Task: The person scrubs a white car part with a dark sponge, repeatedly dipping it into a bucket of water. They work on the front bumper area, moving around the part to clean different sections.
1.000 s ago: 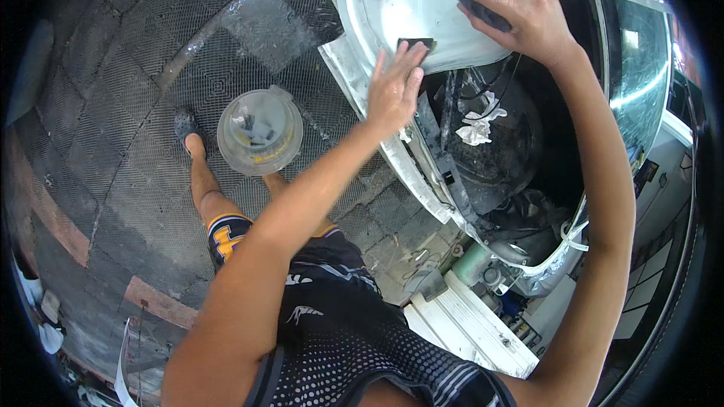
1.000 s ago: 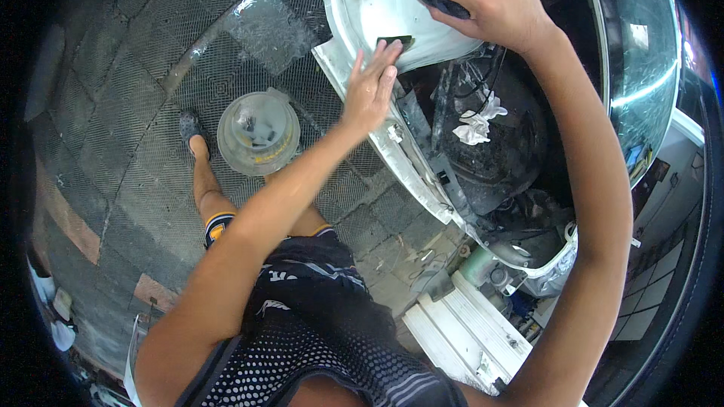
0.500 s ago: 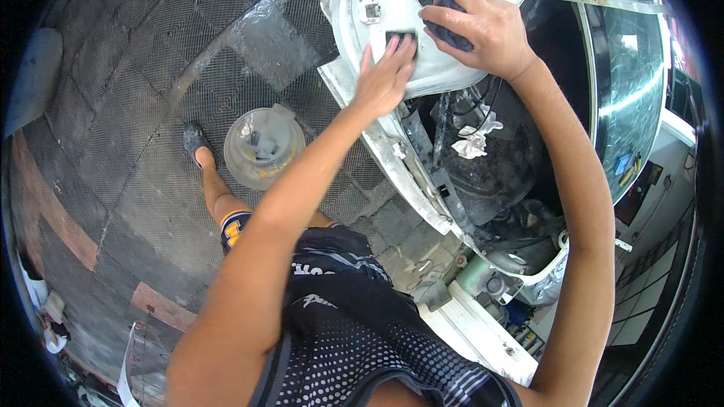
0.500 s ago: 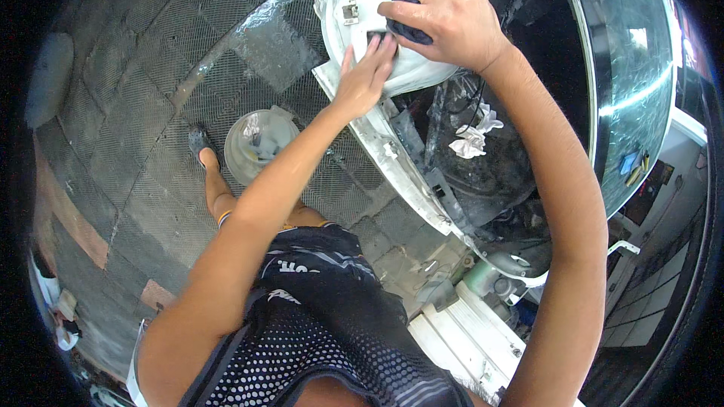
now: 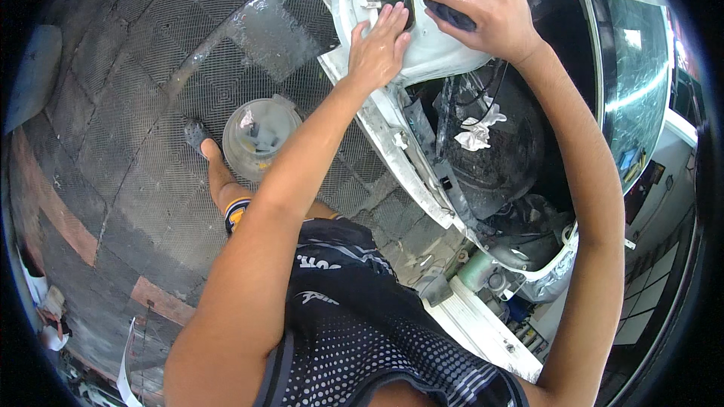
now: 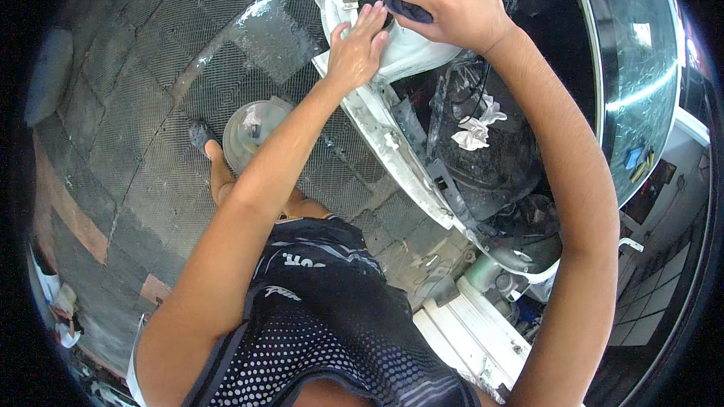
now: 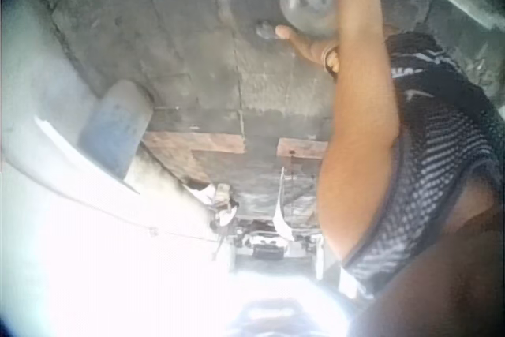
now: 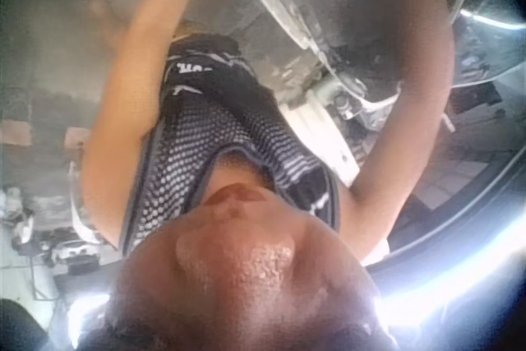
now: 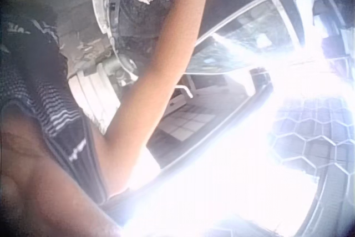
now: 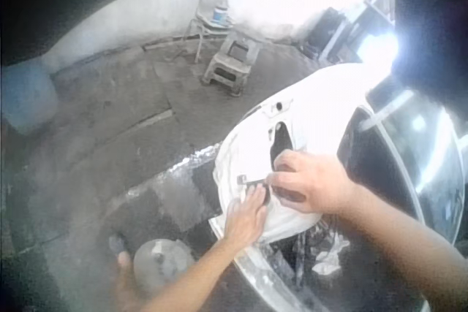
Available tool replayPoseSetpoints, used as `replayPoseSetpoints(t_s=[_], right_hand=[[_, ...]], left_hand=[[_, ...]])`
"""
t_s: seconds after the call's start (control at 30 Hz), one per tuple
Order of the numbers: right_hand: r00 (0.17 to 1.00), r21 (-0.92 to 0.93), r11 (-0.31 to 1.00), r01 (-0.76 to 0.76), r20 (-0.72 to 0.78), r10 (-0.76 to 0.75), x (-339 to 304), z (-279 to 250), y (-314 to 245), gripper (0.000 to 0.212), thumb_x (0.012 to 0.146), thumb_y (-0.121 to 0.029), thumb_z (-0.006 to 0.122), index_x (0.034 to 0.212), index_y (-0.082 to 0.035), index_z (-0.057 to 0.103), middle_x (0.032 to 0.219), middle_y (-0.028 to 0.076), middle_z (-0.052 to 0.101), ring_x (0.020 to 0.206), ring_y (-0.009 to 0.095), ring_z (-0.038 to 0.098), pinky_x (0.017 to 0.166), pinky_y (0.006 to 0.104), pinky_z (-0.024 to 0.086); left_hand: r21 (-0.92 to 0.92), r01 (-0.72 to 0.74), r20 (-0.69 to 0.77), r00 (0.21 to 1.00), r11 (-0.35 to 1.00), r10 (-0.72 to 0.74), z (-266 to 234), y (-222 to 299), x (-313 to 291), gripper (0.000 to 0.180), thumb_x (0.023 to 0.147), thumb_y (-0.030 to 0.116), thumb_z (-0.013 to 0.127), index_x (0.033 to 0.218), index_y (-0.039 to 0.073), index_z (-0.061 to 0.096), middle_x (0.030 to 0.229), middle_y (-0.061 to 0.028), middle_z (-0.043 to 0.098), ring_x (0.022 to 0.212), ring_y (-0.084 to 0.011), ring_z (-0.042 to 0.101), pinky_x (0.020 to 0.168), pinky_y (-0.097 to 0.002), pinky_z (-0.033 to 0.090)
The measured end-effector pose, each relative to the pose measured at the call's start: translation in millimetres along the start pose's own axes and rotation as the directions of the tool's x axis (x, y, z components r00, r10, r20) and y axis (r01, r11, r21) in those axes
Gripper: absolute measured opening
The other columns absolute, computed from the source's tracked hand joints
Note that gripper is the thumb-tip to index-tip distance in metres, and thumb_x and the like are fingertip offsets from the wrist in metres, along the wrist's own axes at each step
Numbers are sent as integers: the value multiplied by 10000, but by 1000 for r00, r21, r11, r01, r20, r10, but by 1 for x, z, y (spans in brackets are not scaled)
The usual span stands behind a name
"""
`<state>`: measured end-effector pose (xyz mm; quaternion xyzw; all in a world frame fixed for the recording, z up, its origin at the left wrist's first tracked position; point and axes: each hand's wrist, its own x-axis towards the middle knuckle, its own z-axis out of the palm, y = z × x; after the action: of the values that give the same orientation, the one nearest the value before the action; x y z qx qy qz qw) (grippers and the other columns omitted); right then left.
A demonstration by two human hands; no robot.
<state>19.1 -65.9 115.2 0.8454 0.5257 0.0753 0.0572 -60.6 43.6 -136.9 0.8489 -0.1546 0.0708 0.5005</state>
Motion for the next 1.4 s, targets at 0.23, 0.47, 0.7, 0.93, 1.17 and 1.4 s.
replayPoseSetpoints(t_s=[0.23, 0.47, 0.7, 0.93, 1.17, 1.4], right_hand=[[1000, -21, 1000, 7, -3, -7, 1, -5, -1, 338, 821, -235, 813, 1133, -207, 686, 1073, -8, 654, 855, 184, 714, 689, 328, 569], [995, 51, 996, -78, 63, 75, 4, -15, -7, 315, 755, -220, 794, 1052, -179, 695, 998, 29, 624, 795, 220, 674, 621, 350, 531], [998, 35, 998, -46, 54, 44, 9, -18, -7, 288, 769, -214, 788, 1039, -185, 692, 994, 25, 624, 778, 226, 672, 616, 359, 530], [993, 74, 992, -100, 74, 94, 9, -15, -6, 277, 779, -207, 786, 1037, -181, 690, 988, 25, 625, 784, 229, 674, 627, 358, 530], [998, 70, 996, -61, 39, 58, 7, -11, -11, 302, 767, -202, 782, 1056, -184, 693, 1007, 27, 628, 783, 214, 675, 617, 345, 527], [998, 103, 993, -65, -6, 66, 5, -9, -1, 273, 780, -210, 785, 1038, -187, 698, 1000, 26, 630, 767, 209, 673, 606, 345, 524]], left_hand=[[92, -22, -22, 999, 996, 24, 9, 2, 13, 551, 1083, 350, 435, 1573, 98, 436, 1662, -84, 384, 1546, -229, 333, 1202, -539, 247], [225, -114, 20, 993, 968, 113, 6, -7, -13, 564, 1070, 380, 470, 1537, 62, 477, 1654, -86, 395, 1537, -232, 348, 1215, -507, 272], [159, -62, 11, 998, 985, 61, 0, 9, -12, 534, 1073, 330, 476, 1505, 15, 497, 1635, -133, 417, 1517, -239, 381, 1159, -493, 313], [120, -33, -3, 999, 992, 33, 4, 6, -13, 545, 1083, 331, 457, 1515, -1, 477, 1627, -155, 424, 1514, -252, 393, 1120, -487, 327], [122, -67, -49, 996, 990, 73, -1, -1, 11, 560, 1081, 341, 471, 1529, 6, 466, 1646, -161, 394, 1525, -260, 384, 1111, -490, 344], [173, -79, 11, 997, 982, 78, -2, -1, 13, 555, 1081, 335, 466, 1531, 10, 466, 1662, -154, 370, 1538, -249, 359, 1124, -495, 336]])
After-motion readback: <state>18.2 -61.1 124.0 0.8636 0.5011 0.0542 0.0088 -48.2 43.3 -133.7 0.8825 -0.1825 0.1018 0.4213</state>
